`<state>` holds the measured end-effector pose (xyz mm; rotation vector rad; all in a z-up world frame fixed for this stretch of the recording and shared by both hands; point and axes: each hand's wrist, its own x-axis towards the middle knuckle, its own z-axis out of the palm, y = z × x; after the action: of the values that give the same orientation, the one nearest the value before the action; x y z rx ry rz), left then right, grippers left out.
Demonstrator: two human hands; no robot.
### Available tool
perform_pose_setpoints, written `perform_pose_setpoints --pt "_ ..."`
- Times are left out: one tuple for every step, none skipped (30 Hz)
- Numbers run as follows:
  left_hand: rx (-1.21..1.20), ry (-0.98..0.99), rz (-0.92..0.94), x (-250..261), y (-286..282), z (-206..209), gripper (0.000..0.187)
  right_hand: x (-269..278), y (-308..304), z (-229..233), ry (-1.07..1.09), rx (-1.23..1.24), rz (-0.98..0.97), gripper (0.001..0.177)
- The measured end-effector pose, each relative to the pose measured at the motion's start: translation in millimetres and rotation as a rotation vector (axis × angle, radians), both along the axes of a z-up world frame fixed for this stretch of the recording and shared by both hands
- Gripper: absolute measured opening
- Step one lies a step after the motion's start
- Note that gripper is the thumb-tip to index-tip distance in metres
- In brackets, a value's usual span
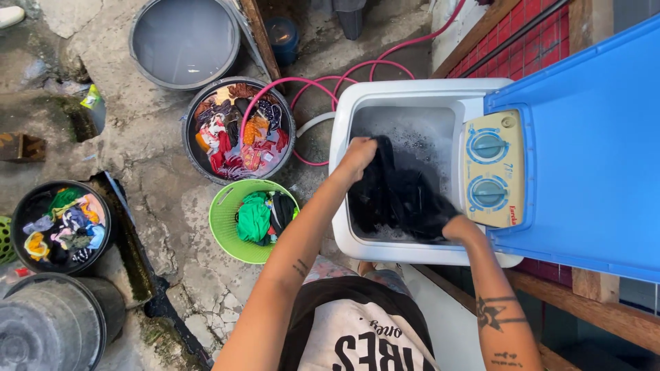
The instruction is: The recorder is washing various items of clothing using a portable washing machine and a bucket.
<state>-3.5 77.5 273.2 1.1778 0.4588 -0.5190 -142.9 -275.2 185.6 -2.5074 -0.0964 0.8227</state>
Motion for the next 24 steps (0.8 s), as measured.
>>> perform_pose_setpoints --pt "0.002 0.0 0.007 5 4 3 0.019 -1 7 29 0.0 0.002 0.007 0.071" --pt "0.13 -0.034 0.002 8 10 6 0.02 -6 15 57 0.106 -0.039 -0.038 0.044" --pt "0.259 -0.068 -0.003 11 15 9 0.023 -10 22 85 0.213 -0.082 -0.078 0.025" --pt "0.261 -0.067 -0.002 7 14 32 0.023 -12 41 114 0.213 -0.08 -0.076 0.025" --pt "0.272 -0.086 -0.03 4 12 55 0.027 -13 59 143 -0.185 -0.086 -0.13 0.023" --pt "0.282 -0.105 -0.065 0 8 78 0.031 -17 75 173 -0.585 -0.089 -0.18 0.021" --pt "0.282 -0.106 -0.07 -10 -4 90 0.031 -12 96 180 -0.585 -0.09 -0.186 0.021" --pt "0.328 -0.213 -0.15 -21 -16 102 0.035 -6 116 187 -0.554 0.254 -0.262 0.019" --pt "0.371 -0.321 -0.231 -32 -27 114 0.039 -1 136 195 -0.513 0.599 -0.333 0.018" --pt "0.372 -0.323 -0.231 -46 -36 141 0.039 3 146 171 -0.515 0.6 -0.334 0.018" --pt "0.4 -0.357 -0.299 -61 -45 167 0.037 6 157 148 -0.361 0.867 -0.516 0.021" --pt "0.43 -0.391 -0.363 -77 -51 195 0.036 10 171 125 -0.191 1.129 -0.696 0.024" --pt "0.433 -0.391 -0.361 -88 -59 197 0.036 13 178 124 -0.19 1.132 -0.694 0.024" --pt "0.47 -0.522 -0.31 -100 -68 199 0.035 16 184 122 -0.09 1.367 -0.818 0.025" --pt "0.506 -0.654 -0.258 -112 -77 200 0.034 19 190 120 0.018 1.599 -0.942 0.026" --pt "0.507 -0.651 -0.258 -116 -78 214 0.034 22 194 126 0.021 1.599 -0.943 0.026" --pt "0.454 -0.614 -0.319 -121 -78 228 0.034 25 198 132 0.04 1.837 -0.888 0.023" --pt "0.4 -0.581 -0.378 -123 -81 243 0.034 32 200 138 0.054 2.073 -0.817 0.02" --pt "0.401 -0.584 -0.375 -120 -80 238 0.034 37 201 147 0.054 2.074 -0.813 0.02" --pt "0.425 -0.665 -0.345 -116 -79 234 0.033 41 204 156 0.069 2.308 -0.73 0.019" --pt "0.448 -0.747 -0.316 -113 -77 230 0.032 46 206 165 0.082 2.54 -0.635 0.019" --pt "0.447 -0.747 -0.312 -97 -63 227 0.032 46 198 173 0.085 2.537 -0.634 0.019" --pt "0.618 -0.722 -0.319 -80 -50 223 0.033 47 189 181 0.138 2.315 -0.699 0.019" --pt "0.787 -0.692 -0.328 -65 -37 219 0.034 46 180 188 0.182 2.091 -0.756 0.019"
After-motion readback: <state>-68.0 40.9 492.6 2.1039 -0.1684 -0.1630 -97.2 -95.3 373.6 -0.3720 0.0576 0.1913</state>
